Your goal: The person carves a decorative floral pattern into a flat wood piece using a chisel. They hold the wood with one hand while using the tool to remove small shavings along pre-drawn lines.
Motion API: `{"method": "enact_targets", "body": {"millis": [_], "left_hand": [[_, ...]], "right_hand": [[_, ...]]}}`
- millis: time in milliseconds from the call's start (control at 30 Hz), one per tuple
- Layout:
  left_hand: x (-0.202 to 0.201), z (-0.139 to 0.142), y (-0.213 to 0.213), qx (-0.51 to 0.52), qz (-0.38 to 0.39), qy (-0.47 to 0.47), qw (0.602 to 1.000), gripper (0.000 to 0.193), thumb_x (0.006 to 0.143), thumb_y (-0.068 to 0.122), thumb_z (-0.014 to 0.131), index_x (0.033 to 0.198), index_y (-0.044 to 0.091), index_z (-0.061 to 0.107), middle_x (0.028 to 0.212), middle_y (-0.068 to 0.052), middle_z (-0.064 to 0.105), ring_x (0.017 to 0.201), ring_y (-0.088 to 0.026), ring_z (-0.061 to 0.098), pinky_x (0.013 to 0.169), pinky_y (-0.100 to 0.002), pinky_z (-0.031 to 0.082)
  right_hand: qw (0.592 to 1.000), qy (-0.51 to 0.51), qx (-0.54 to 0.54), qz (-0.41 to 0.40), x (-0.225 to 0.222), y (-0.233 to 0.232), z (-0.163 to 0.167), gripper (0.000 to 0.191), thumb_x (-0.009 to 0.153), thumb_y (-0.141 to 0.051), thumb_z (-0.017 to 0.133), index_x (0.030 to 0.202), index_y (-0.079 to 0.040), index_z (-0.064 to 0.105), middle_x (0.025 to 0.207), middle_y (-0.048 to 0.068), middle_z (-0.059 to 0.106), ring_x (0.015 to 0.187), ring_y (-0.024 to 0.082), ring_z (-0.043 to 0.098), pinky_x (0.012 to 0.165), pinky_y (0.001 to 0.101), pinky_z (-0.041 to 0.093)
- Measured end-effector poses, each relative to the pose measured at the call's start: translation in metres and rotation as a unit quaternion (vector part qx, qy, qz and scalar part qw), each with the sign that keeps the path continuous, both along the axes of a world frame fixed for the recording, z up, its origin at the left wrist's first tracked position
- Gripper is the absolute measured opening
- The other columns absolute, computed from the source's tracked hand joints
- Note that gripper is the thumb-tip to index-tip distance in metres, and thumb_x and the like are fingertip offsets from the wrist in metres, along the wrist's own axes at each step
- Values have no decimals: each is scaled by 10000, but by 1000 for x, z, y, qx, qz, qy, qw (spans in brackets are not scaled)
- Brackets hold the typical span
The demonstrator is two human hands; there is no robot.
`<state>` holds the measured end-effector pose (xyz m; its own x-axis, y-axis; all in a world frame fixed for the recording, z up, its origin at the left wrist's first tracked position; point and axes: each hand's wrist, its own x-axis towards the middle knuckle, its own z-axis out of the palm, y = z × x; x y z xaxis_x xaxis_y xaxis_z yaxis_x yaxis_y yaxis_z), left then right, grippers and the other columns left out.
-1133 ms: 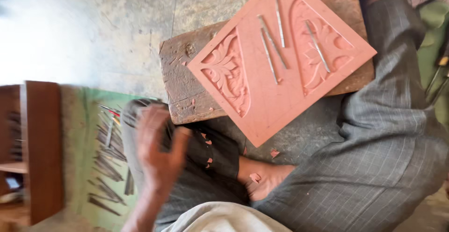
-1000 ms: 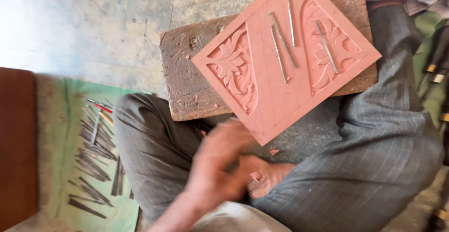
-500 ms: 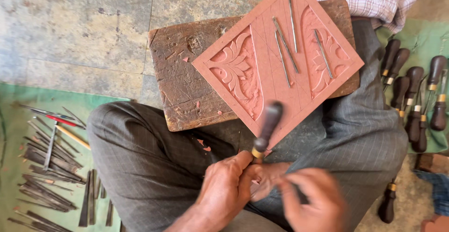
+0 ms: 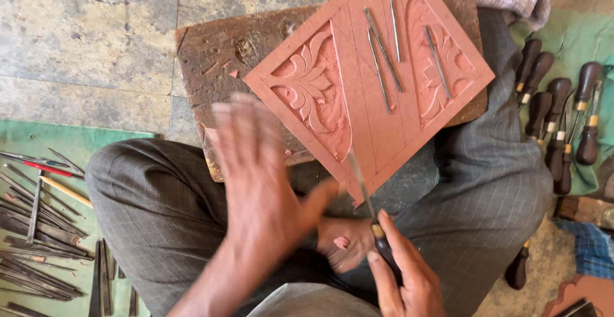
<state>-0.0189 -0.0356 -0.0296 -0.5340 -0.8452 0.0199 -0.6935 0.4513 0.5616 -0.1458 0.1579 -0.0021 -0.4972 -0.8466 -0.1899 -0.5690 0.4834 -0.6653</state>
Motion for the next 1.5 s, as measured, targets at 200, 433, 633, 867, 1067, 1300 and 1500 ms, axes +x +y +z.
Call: {"method": "enact_targets", "body": {"millis": [200,433,633,867,1067,1300,1500], "left_hand": [[-17,-27,-17,128,82,-78,985,1720,471,1001,670,1517,-193,7,1587,-421,-109,1461,-540,-218,1079,-771,-158],[-22,-46,-10,125,80,-67,987,1731,456,991,694,1517,-193,9,1598,-417,-107,1468,-524,-231,1050,-779,-190],[-22,-51,-9,125,85,-64,986,1723,460,992,686,1521,-191,22,1603,-405,-107,1477,-518,-228,1067,-776,-184],[-25,-49,-11,134,83,-73,985,1722,464,1005,669,1516,-191,15,1590,-407,-119,1463,-523,-237,1051,-776,-195],[-31,-46,-11,131,91,-84,984,1718,469,998,669,1509,-201,13,1597,-407,-106,1471,-515,-229,1061,-772,-183],[-41,-47,-11,129,111,-80,982,1714,475,988,674,1505,-208,7,1598,-408,-109,1475,-512,-226,1067,-767,-177],[-48,-52,-9,118,125,-74,982,1701,511,1002,645,1512,-214,-1,1598,-422,-116,1482,-516,-233,1069,-769,-182]], "right_hand": [[980,-149,-1,-134,32,-16,-20,508,944,-57,583,1450,-86,556,1174,135,743,913,181,803,815,311,621],[989,-97,10,-110,44,-23,-9,556,932,-68,621,1478,-41,521,1089,151,767,973,199,771,887,322,567],[991,-60,-100,-63,50,-28,-4,522,975,2,596,1489,24,508,1328,234,690,1185,242,682,956,333,529],[958,-209,-6,-197,48,-27,-7,558,912,1,593,1462,-76,548,1003,110,750,579,24,583,483,191,477],[954,-215,-30,-205,41,-24,-16,534,918,3,600,1447,-75,591,871,87,728,551,19,552,477,190,447],[965,-191,-63,-169,21,-22,-23,493,942,-11,583,1432,-56,610,913,84,748,634,37,587,595,207,525],[968,-192,-42,-157,-1,-25,-28,481,922,-13,592,1399,-56,630,922,95,776,705,89,713,607,244,571]]}}
